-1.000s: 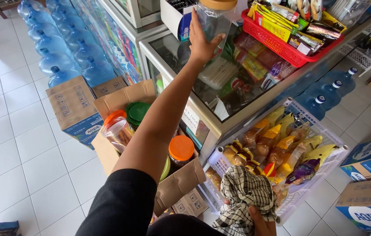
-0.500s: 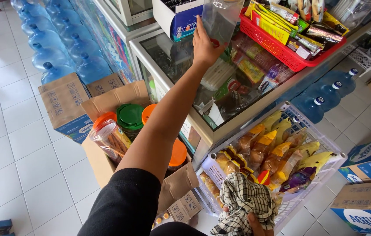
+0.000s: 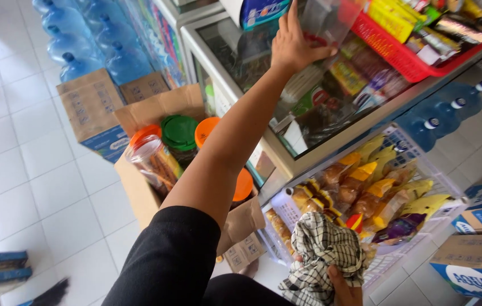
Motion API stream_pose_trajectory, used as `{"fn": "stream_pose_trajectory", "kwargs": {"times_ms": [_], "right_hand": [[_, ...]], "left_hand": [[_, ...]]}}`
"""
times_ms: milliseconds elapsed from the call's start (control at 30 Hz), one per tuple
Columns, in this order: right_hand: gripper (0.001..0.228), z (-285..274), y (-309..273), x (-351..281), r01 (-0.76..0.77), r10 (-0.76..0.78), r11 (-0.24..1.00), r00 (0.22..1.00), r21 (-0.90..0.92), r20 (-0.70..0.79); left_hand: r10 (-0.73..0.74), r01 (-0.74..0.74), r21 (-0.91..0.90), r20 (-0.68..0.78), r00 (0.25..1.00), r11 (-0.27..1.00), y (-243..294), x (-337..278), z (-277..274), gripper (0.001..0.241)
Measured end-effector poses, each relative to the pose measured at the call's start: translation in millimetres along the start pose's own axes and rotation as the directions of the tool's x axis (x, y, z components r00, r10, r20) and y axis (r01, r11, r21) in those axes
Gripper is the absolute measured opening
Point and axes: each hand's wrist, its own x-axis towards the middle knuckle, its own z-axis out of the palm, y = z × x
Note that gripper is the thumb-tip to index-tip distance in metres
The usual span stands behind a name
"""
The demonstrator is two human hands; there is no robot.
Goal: Wiping down plastic food jars with a cloth and organizing them in a grocery store.
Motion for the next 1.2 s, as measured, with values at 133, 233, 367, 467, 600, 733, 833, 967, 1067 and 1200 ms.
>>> {"fn": "stream_pose_trajectory", "kwargs": {"times_ms": [133, 233, 367, 467, 600, 733, 833, 967, 1067, 1200], "right_hand": [[0.048, 175.7, -228.5, 49.4, -0.102, 0.099, 0.994, 0.992, 0.046, 0.075], [0.064, 215.5, -264.6, 53.4, -0.309, 0.307, 0.938, 0.951, 0.154, 0.036], [0.067, 257.6, -307.6, 43.3, -0.265, 0.258, 0.961, 0.963, 0.078, 0.082], [0.070, 266.7, -303.5, 37.4, -0.267, 0.257, 0.961, 0.959, 0.072, 0.120], [0.069, 281.1, -296.0, 30.8, -0.219, 0.202, 0.974, 0.957, 0.062, 0.210], [0.067, 306.3, -317.2, 9.0, -0.277, 0.237, 0.956, 0.925, 0.098, 0.299], [0.068, 302.1, -305.1, 0.7, -0.298, 0.267, 0.952, 0.924, 0.076, 0.273], [0.069, 266.9, -247.1, 5.0, -0.237, 0.228, 0.971, 0.959, 0.031, 0.169], [0.065, 267.9, -254.5, 18.1, -0.150, 0.149, 0.989, 0.986, 0.009, 0.071], [0.050, 326.3, -336.9, 23.1, 0.276, -0.287, 0.951, 0.956, 0.137, 0.067]], "left_hand": [[-0.009, 0.003, -0.444, -0.012, 1.000, 0.896, -25.2, -23.9, -32.7, 0.121], [0.227, -0.329, -0.666, -0.239, 0.944, 0.669, -35.2, -85.5, -142.1, 0.064], [0.082, -0.259, -0.709, -0.274, 0.958, 0.655, -85.7, -166.1, -262.2, 0.041], [0.110, -0.290, -0.536, -0.342, 0.933, 0.793, -127.2, -217.9, -286.8, 0.039], [0.084, -0.104, -0.345, -0.072, 0.994, 0.933, -143.8, -266.5, -251.3, 0.096], [-0.027, 0.017, -0.153, -0.065, 0.998, 0.988, -126.1, -282.4, -202.9, 0.142], [-0.228, 0.221, -0.139, -0.037, 0.973, 0.965, -148.5, -292.6, -171.2, 0.137], [-0.062, 0.048, -0.224, -0.055, 0.997, 0.973, -143.5, -303.1, -187.4, 0.109], [-0.037, 0.023, -0.530, -0.016, 0.999, 0.847, -108.2, -307.6, -245.0, 0.108], [0.335, -0.329, -0.270, -0.025, 0.942, 0.905, -67.2, -327.0, -320.6, 0.116]]}}
